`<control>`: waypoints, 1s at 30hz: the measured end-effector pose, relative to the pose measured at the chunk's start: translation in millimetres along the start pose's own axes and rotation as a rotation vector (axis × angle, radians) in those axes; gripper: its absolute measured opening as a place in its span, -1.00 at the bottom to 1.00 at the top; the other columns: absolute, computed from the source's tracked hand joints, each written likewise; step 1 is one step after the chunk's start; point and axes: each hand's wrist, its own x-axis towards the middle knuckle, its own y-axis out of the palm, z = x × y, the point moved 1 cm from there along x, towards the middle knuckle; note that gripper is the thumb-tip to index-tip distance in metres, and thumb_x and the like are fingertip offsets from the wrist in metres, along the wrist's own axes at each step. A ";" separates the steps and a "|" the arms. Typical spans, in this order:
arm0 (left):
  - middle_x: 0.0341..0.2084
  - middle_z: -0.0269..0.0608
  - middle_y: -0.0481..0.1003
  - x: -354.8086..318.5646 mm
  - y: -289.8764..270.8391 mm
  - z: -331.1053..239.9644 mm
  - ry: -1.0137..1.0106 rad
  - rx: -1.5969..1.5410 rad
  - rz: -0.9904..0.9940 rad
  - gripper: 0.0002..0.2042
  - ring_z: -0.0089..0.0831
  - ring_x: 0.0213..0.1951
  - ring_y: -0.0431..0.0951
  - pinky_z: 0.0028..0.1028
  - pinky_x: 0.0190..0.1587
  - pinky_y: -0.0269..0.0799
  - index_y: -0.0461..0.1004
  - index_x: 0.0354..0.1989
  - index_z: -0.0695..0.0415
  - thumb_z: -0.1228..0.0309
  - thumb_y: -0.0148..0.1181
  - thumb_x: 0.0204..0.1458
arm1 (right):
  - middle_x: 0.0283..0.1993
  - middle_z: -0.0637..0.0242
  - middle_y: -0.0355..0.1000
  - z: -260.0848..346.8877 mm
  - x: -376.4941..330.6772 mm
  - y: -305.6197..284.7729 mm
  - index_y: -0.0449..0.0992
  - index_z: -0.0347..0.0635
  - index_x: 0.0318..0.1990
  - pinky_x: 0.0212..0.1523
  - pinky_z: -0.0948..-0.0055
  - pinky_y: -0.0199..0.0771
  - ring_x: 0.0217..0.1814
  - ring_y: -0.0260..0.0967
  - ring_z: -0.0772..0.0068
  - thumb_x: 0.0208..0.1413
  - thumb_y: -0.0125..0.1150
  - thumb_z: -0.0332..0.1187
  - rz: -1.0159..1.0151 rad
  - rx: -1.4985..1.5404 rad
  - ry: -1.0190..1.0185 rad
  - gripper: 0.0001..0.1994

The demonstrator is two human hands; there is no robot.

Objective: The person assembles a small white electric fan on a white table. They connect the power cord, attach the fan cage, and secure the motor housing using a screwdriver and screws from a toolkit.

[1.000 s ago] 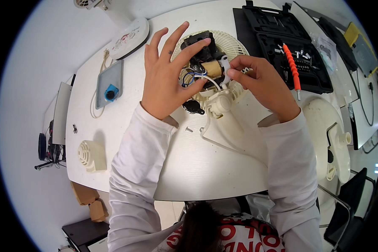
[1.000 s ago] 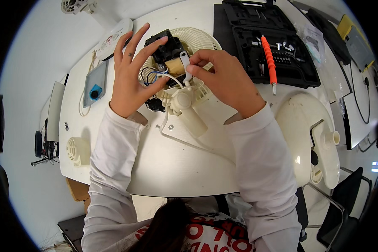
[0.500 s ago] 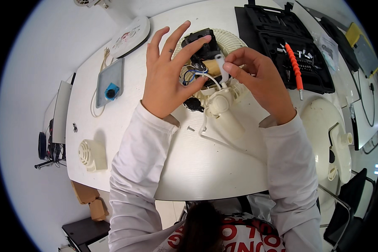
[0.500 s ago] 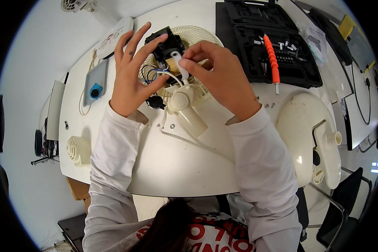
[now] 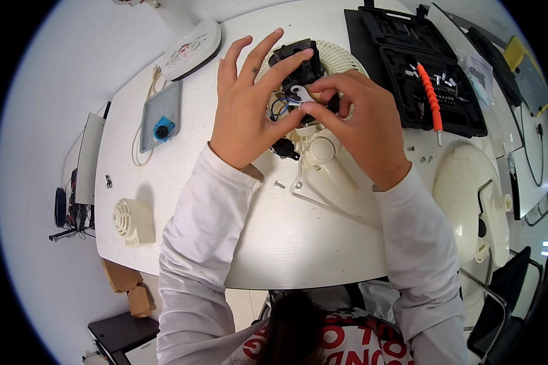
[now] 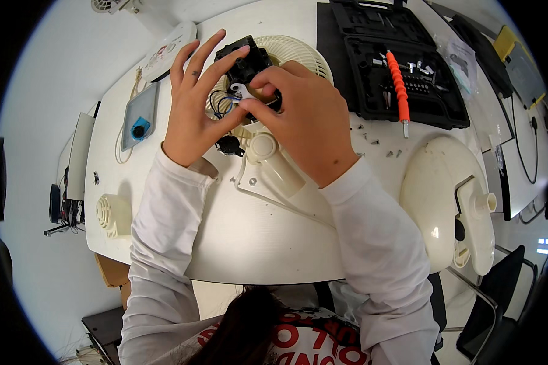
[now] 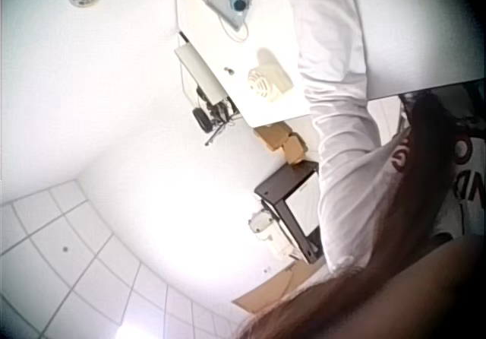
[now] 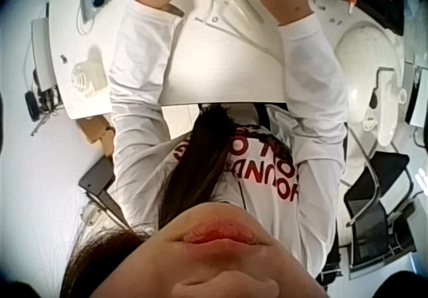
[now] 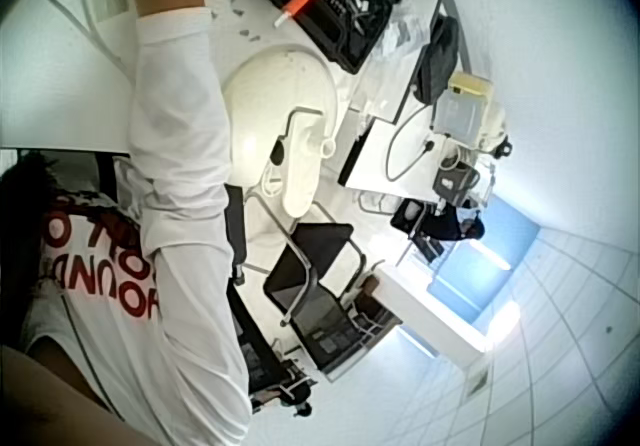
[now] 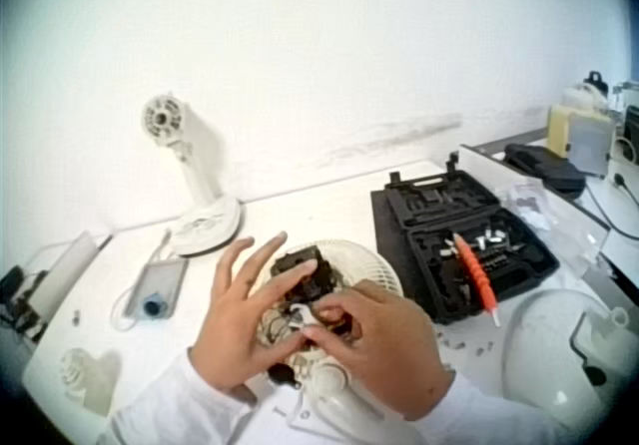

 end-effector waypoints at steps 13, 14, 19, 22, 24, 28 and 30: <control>0.24 -0.28 0.25 0.8 -3.0 -3.1 -0.023 -0.011 0.000 -0.37 0.04 0.23 0.08 -0.08 0.23 0.03 0.46 0.09 -0.23 0.33 0.40 -0.34 | -0.48 0.29 0.47 -3.0 -0.3 0.6 0.50 -0.29 -0.36 -0.39 0.50 0.40 -0.48 0.40 0.46 0.01 0.30 -0.44 0.009 0.103 0.075 -0.87; 0.25 -0.26 0.25 0.6 -2.5 -2.3 -0.011 -0.005 0.001 -0.36 0.04 0.23 0.08 -0.08 0.25 0.03 0.45 0.10 -0.21 0.33 0.38 -0.35 | -0.48 0.28 0.47 -2.9 -0.8 -0.6 0.49 -0.31 -0.36 -0.38 0.52 0.40 -0.48 0.40 0.47 0.02 0.30 -0.44 0.020 0.135 0.103 -0.87; 0.25 -0.24 0.25 0.4 -1.5 1.5 0.012 0.017 0.003 -0.33 0.04 0.24 0.08 -0.08 0.29 0.02 0.44 0.12 -0.17 0.33 0.34 -0.37 | -0.49 0.30 0.47 -7.9 -2.5 -3.6 0.48 -0.35 -0.37 -0.36 0.56 0.40 -0.47 0.39 0.54 0.04 0.29 -0.44 0.017 0.184 0.148 -0.85; 0.25 -0.24 0.25 -1.0 0.0 2.3 0.002 -0.002 0.001 -0.32 0.05 0.24 0.08 -0.09 0.29 0.01 0.43 0.13 -0.17 0.33 0.33 -0.37 | -0.51 0.37 0.44 -10.0 -2.0 -4.5 0.48 -0.32 -0.37 -0.38 0.60 0.34 -0.47 0.33 0.61 0.04 0.31 -0.42 0.022 0.195 0.169 -0.85; 0.25 -0.23 0.25 -1.0 0.3 1.4 0.005 0.002 0.001 -0.32 0.05 0.24 0.08 -0.09 0.29 0.01 0.43 0.13 -0.18 0.33 0.33 -0.37 | -0.53 0.50 0.39 -12.6 -1.9 -2.7 0.50 -0.28 -0.38 -0.43 0.66 0.23 -0.48 0.22 0.74 0.04 0.33 -0.38 0.010 0.217 0.178 -0.84; 0.25 -0.23 0.24 -1.3 0.0 0.6 0.001 0.013 -0.006 -0.32 0.06 0.23 0.08 -0.08 0.29 0.02 0.43 0.13 -0.18 0.33 0.33 -0.37 | -0.51 0.46 0.37 -8.7 -3.3 -0.1 0.50 -0.29 -0.37 -0.46 0.63 0.22 -0.50 0.18 0.71 0.05 0.31 -0.38 0.005 0.207 0.199 -0.84; 0.25 -0.22 0.24 -0.7 -0.2 -0.1 -0.005 0.004 -0.004 -0.32 0.06 0.23 0.08 -0.08 0.28 0.02 0.43 0.13 -0.18 0.32 0.33 -0.37 | -0.48 0.35 0.39 -12.1 -3.9 0.4 0.50 -0.33 -0.36 -0.47 0.58 0.28 -0.53 0.23 0.63 0.04 0.30 -0.40 -0.057 0.145 0.122 -0.84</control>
